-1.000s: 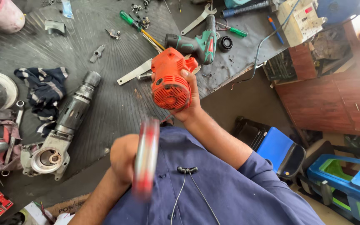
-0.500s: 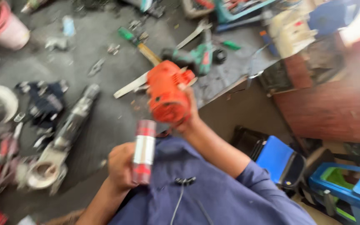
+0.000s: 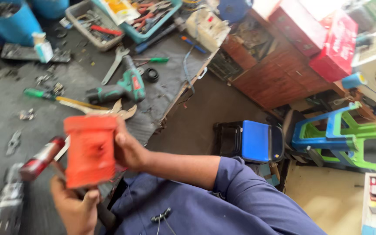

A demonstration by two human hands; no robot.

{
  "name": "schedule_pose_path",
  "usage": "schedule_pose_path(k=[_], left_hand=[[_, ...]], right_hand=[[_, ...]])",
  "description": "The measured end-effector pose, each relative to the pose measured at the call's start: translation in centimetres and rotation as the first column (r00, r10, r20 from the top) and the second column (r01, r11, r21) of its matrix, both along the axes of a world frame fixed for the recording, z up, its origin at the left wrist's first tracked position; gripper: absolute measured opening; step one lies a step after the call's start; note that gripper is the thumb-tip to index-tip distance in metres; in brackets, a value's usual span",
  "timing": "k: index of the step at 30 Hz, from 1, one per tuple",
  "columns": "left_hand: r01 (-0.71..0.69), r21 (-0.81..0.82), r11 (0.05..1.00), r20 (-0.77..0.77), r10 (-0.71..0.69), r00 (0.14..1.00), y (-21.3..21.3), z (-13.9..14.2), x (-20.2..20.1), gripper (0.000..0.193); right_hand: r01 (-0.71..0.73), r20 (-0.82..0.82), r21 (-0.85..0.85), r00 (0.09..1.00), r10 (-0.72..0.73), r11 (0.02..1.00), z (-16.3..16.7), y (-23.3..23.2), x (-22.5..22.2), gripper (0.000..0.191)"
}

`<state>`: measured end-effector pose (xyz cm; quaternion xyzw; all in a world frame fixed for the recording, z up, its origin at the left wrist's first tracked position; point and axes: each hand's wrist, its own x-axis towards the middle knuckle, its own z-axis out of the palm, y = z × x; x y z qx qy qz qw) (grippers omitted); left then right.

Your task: The person reassembles a small red electric water pump on a cluttered workbench. They fit the motor armature into the red pump housing, press the housing halves together, tap components into place with a hammer, and handle small screws and wires while working the parts into position.

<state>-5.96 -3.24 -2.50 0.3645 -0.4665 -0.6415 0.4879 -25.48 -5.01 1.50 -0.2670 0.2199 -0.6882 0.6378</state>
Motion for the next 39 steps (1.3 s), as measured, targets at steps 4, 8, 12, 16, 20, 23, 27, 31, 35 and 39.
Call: schedule_pose_path(k=[4,8,12,16,20,23,27,31,35,39], left_hand=[[0.006,0.003,1.000,-0.374,-0.005,0.928,-0.1,2.5,-1.3,0.108],[-0.114,-0.065,0.991,-0.271,0.092,0.958,-0.5,4.4,-1.2,0.102],[-0.118,-0.250,0.961,-0.090,0.099,0.991,-0.2,3.9,-1.1,0.096],[-0.104,-0.220,0.970,0.002,0.107,0.994,1.5,2.8,-0.8,0.091],[-0.161,-0.244,0.956,0.208,0.214,0.954,1.9,2.8,-0.4,0.094],[-0.176,-0.211,0.962,0.271,0.230,0.935,1.1,3.6,-0.7,0.096],[-0.149,-0.116,0.982,0.069,0.158,0.985,0.2,5.8,-1.3,0.086],[-0.194,-0.175,0.965,0.326,0.243,0.914,0.1,8.4,-0.3,0.078],[-0.190,-0.258,0.947,0.426,0.288,0.858,0.0,9.9,0.5,0.078],[-0.183,-0.261,0.948,0.543,0.301,0.784,0.0,9.8,0.5,0.082]], right_hand=[[-0.136,-0.411,-0.177,0.910,0.052,0.975,3.7,0.3,-2.0,0.064],[-0.299,-0.755,-0.250,0.656,0.008,0.921,6.2,1.1,-6.9,0.048],[-0.156,-0.672,-0.233,0.740,-0.043,0.960,5.8,1.6,-6.4,0.041],[0.074,-0.360,-0.132,0.925,-0.117,0.988,3.9,0.2,-3.1,0.049],[0.046,-0.156,0.008,0.987,-0.044,0.999,1.6,-1.0,-1.7,0.048],[-0.003,0.044,-0.034,0.999,0.005,0.999,-0.1,-2.0,-1.5,0.049],[0.082,0.003,-0.027,0.997,-0.082,0.996,-1.6,-2.3,-0.5,0.065],[0.141,-0.091,-0.083,0.985,-0.148,0.987,-1.8,-1.8,1.8,0.098],[0.071,-0.189,-0.028,0.979,-0.075,0.997,-1.6,-2.5,2.6,0.105],[0.048,-0.255,-0.102,0.964,-0.073,0.994,-1.9,-3.3,2.5,0.106]])
